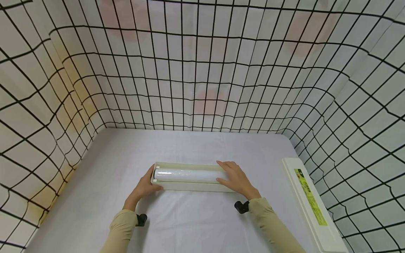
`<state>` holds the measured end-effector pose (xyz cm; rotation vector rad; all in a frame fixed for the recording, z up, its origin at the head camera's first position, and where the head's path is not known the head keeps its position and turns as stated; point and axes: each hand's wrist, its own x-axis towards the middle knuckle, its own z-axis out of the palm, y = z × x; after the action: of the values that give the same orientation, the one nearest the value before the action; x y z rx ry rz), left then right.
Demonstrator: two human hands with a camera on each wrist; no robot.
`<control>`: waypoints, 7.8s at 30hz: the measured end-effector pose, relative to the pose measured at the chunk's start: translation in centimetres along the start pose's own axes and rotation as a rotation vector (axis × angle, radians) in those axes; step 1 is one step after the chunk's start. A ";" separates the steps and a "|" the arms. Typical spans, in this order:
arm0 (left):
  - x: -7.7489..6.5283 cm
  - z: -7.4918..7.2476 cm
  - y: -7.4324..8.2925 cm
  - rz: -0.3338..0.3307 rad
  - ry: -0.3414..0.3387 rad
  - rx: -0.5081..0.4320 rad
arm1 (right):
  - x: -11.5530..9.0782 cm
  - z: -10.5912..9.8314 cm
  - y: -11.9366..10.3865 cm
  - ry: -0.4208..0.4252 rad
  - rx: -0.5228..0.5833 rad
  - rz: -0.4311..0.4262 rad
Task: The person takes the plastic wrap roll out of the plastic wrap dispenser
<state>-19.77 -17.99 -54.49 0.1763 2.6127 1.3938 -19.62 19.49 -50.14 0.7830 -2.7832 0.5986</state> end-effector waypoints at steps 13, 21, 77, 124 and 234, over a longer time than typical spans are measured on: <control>0.1 0.1 0.0 0.002 0.010 -0.018 | 0.9 0.7 0.5 -0.184 0.084 -0.047; 0.0 -0.1 0.2 -0.005 0.000 -0.005 | 1.4 0.9 1.4 -0.245 0.138 -0.122; -0.2 0.1 0.3 -0.011 0.005 -0.006 | 1.5 0.6 1.4 0.145 -0.056 -0.403; -0.3 0.1 0.8 -0.020 -0.035 -0.007 | -5.1 -6.8 7.4 0.357 -0.172 0.028; -0.3 0.1 1.1 -0.057 -0.072 0.003 | -16.9 -2.4 7.1 0.460 -0.165 0.959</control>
<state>-19.48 -17.38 -53.58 0.1486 2.5415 1.3391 -9.01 33.79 -55.13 -0.7031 -2.5549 0.5566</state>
